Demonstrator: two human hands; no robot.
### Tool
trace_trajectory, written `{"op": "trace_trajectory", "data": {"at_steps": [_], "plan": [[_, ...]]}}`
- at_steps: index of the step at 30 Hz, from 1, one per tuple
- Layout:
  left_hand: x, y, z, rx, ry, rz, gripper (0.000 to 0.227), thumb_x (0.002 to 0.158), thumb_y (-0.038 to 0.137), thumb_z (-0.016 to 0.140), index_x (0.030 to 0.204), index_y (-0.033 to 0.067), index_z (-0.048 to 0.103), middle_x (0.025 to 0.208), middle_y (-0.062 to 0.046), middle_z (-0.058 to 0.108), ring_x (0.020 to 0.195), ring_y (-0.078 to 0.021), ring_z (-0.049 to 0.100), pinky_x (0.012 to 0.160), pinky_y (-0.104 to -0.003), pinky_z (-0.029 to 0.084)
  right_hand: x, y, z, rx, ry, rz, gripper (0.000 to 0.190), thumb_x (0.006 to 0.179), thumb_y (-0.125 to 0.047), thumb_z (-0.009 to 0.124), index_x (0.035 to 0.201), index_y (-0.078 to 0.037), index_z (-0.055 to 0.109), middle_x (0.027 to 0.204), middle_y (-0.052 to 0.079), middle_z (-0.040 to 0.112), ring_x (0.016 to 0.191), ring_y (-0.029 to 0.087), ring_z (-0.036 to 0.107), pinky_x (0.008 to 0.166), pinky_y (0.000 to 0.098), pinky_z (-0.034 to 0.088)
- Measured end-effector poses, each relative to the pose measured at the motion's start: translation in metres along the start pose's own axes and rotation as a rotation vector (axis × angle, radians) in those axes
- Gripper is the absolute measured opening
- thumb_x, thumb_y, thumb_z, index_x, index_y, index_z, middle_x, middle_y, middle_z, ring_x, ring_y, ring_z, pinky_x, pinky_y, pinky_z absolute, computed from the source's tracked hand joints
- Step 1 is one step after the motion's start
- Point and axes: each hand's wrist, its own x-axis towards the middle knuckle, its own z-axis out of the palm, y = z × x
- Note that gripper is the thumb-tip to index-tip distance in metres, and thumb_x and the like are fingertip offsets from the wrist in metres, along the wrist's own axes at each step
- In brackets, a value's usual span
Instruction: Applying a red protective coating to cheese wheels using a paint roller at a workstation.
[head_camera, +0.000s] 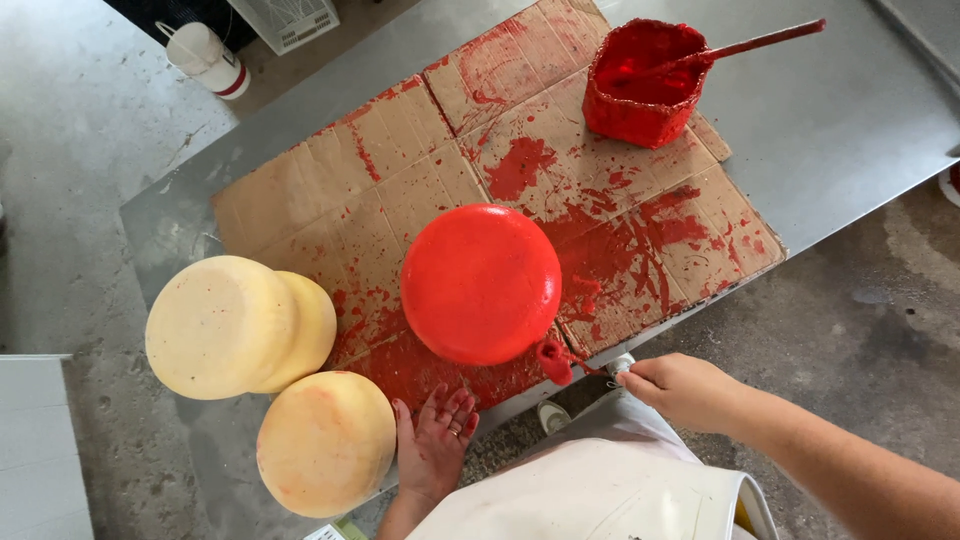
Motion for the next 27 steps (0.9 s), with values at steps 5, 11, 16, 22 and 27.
{"op": "trace_trajectory", "data": {"at_steps": [5,11,16,22,27], "plan": [[0.006,-0.005,-0.015,-0.018,-0.022,0.035,0.076,0.097,0.077,0.035,0.128,0.0127,0.060,0.127,-0.021,0.065,0.120,-0.0367,0.060,0.105,-0.048,0.044,0.019,-0.009,0.001,0.049,0.013,-0.078,0.047,0.103,-0.052,0.041,0.099,-0.016,0.070,0.087,0.000,0.074,0.081,0.019,0.066,0.080,0.0355,0.049],[-0.009,0.000,-0.016,-0.011,0.013,0.050,0.079,0.095,0.077,0.034,0.133,0.0119,0.058,0.131,-0.021,0.063,0.124,-0.0367,0.058,0.107,-0.048,0.043,0.010,-0.029,0.003,0.065,-0.006,-0.098,0.044,0.105,-0.051,0.042,0.099,-0.015,0.066,0.093,0.002,0.072,0.083,0.020,0.065,0.082,0.0365,0.049],[-0.015,-0.004,-0.018,-0.002,0.050,0.055,0.080,0.094,0.077,0.035,0.136,0.0123,0.057,0.133,-0.021,0.062,0.125,-0.0362,0.057,0.106,-0.046,0.043,0.023,-0.004,0.005,0.133,0.043,-0.096,0.047,0.104,-0.050,0.041,0.093,-0.011,0.066,0.082,0.003,0.071,0.076,0.020,0.061,0.077,0.0363,0.047],[-0.015,-0.004,-0.019,0.005,0.036,0.060,0.083,0.095,0.078,0.034,0.135,0.0106,0.059,0.130,-0.019,0.064,0.123,-0.0359,0.058,0.106,-0.047,0.043,0.004,-0.026,-0.006,0.199,-0.064,-0.064,0.045,0.104,-0.049,0.044,0.112,-0.016,0.074,0.099,-0.001,0.078,0.088,0.014,0.072,0.090,0.0307,0.059],[-0.017,-0.004,-0.012,0.044,0.087,0.073,0.079,0.097,0.076,0.034,0.135,0.0121,0.059,0.132,-0.019,0.063,0.122,-0.0347,0.058,0.106,-0.046,0.042,0.044,0.026,-0.032,0.191,0.190,-0.140,0.057,0.102,-0.052,0.036,0.124,-0.012,0.071,0.119,0.007,0.077,0.103,0.024,0.075,0.100,0.0364,0.059]]}}
